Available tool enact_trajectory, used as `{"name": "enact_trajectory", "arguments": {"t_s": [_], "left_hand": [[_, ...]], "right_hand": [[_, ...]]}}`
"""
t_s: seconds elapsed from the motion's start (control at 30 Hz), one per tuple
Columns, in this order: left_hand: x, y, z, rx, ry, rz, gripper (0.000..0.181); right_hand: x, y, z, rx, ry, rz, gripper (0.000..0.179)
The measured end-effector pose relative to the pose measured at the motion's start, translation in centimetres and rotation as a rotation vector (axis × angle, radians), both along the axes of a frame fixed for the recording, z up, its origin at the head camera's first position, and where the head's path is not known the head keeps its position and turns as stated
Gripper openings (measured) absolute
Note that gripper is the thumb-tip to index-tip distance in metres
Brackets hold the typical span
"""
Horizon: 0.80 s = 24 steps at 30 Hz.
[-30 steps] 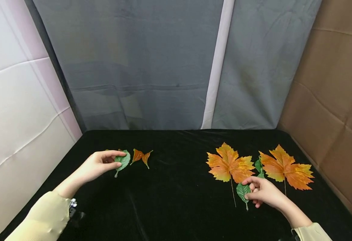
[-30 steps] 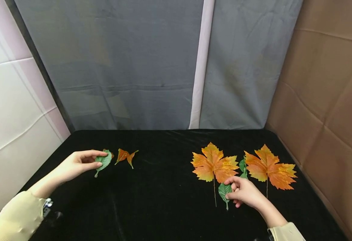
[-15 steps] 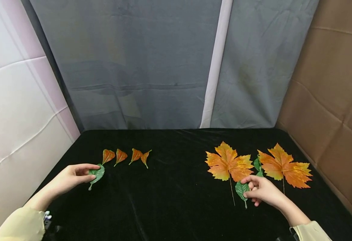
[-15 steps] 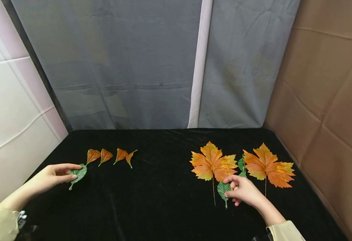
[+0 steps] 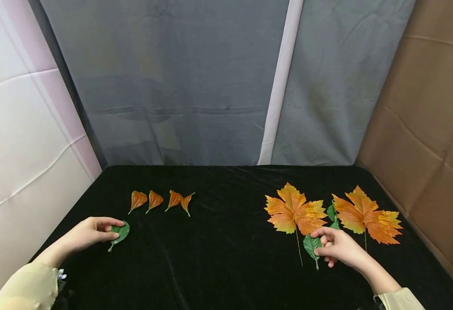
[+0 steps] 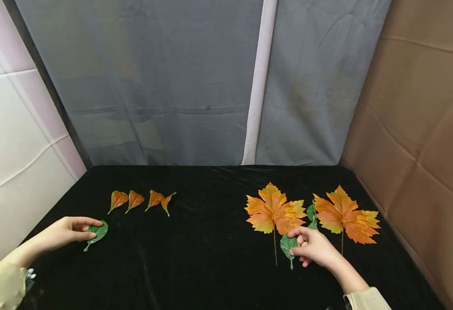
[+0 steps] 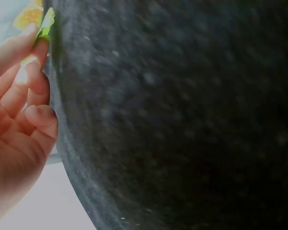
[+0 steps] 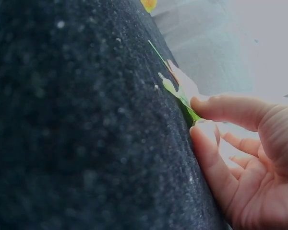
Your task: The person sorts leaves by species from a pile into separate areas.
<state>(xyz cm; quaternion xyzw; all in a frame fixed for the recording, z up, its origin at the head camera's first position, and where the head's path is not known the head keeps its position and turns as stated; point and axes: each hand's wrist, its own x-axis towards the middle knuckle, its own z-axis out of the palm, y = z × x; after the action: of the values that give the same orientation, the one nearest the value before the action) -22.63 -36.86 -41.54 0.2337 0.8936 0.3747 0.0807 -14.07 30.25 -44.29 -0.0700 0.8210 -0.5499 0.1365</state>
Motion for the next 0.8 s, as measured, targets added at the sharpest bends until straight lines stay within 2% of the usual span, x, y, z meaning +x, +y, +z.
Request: {"name": "enact_trajectory", "arguments": {"t_s": [0.13, 0.37, 0.5, 0.63, 0.8], "left_hand": [[0.0, -0.3, -0.6, -0.014, -0.007, -0.011, 0.033], [0.2, -0.1, -0.6, -0.119, 0.032, 0.046, 0.04], [0.3, -0.4, -0.4, -0.094, 0.039, -0.002, 0.04], [0.6, -1.1, -0.5, -0.012, -0.037, -0.075, 0.043], [0.7, -1.5, -0.6, 0.059, -0.134, -0.132, 0.052]], "right_hand": [[0.1, 0.1, 0.0, -0.014, -0.015, -0.001, 0.05], [0.1, 0.3, 0.9, -0.027, -0.006, 0.021, 0.05], [0.0, 0.2, 2.4, -0.016, 0.041, 0.011, 0.05], [-0.7, -1.1, 4.5, -0.009, 0.095, 0.011, 0.05], [-2.2, -5.1, 6.3, -0.04, 0.126, 0.093, 0.048]]}}
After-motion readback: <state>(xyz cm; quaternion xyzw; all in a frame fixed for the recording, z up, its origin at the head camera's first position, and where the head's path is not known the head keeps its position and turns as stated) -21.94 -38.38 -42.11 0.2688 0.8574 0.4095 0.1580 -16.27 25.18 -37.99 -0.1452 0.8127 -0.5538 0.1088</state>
